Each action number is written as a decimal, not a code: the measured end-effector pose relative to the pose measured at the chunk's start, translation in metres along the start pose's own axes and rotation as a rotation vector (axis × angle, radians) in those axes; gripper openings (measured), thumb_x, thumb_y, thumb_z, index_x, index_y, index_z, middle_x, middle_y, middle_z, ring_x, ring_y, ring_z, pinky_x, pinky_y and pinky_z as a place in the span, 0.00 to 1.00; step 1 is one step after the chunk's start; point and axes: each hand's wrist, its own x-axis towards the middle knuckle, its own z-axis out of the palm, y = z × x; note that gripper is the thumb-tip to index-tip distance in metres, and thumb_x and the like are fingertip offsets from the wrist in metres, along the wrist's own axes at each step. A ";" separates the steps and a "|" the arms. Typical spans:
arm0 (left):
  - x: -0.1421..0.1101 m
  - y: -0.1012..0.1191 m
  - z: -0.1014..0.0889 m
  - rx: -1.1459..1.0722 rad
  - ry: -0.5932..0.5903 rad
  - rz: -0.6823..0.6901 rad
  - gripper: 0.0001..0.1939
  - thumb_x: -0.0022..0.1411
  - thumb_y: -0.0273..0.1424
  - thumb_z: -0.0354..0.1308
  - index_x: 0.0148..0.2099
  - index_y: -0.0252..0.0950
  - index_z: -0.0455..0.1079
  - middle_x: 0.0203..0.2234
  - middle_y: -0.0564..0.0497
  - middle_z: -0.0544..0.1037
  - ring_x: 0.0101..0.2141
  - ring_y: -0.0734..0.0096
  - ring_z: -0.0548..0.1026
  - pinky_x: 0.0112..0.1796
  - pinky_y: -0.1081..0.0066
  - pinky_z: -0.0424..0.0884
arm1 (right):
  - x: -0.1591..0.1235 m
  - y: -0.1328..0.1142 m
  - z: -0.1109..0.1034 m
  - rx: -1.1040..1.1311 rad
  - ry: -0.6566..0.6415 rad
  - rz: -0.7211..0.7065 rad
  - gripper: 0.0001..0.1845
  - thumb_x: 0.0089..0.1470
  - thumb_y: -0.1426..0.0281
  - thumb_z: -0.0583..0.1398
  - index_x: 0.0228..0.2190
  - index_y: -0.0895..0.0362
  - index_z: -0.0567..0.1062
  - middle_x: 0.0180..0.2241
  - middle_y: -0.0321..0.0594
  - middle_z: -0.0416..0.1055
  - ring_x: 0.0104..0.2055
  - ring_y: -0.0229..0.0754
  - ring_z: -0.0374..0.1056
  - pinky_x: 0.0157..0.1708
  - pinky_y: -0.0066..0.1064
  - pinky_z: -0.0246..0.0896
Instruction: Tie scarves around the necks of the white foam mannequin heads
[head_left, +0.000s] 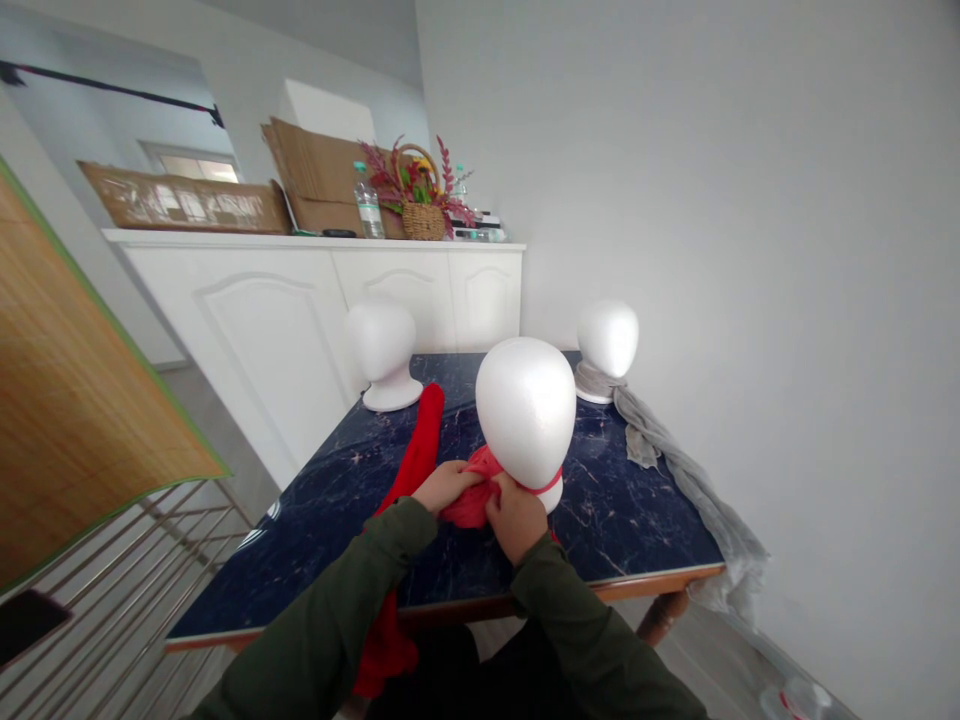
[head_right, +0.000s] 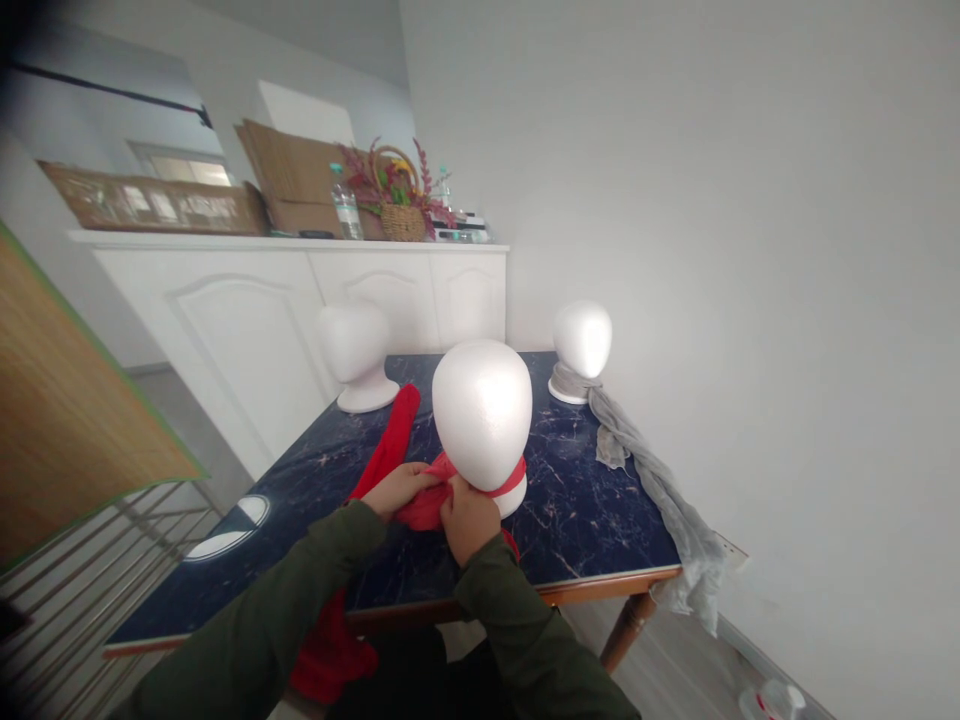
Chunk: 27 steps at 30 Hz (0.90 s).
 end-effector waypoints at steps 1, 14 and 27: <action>-0.002 0.001 -0.001 0.038 0.022 0.021 0.12 0.56 0.35 0.45 0.26 0.33 0.64 0.20 0.51 0.69 0.25 0.68 0.69 0.28 0.71 0.63 | 0.000 0.000 0.001 0.000 -0.002 0.002 0.12 0.53 0.69 0.49 0.37 0.56 0.69 0.27 0.42 0.72 0.28 0.41 0.68 0.26 0.28 0.54; -0.032 0.004 0.008 0.365 0.211 0.558 0.08 0.53 0.23 0.48 0.35 0.35 0.65 0.32 0.49 0.72 0.35 0.67 0.69 0.39 0.68 0.63 | 0.009 0.008 0.014 0.480 0.049 -0.074 0.19 0.50 0.74 0.50 0.44 0.56 0.69 0.39 0.43 0.71 0.39 0.43 0.67 0.40 0.33 0.60; -0.071 0.033 0.015 -0.881 -0.310 -0.264 0.24 0.54 0.51 0.43 0.36 0.34 0.63 0.16 0.52 0.70 0.14 0.75 0.66 0.16 0.75 0.58 | 0.012 0.007 0.016 1.185 -0.010 0.208 0.03 0.44 0.70 0.53 0.22 0.56 0.64 0.20 0.33 0.65 0.25 0.36 0.59 0.28 0.29 0.57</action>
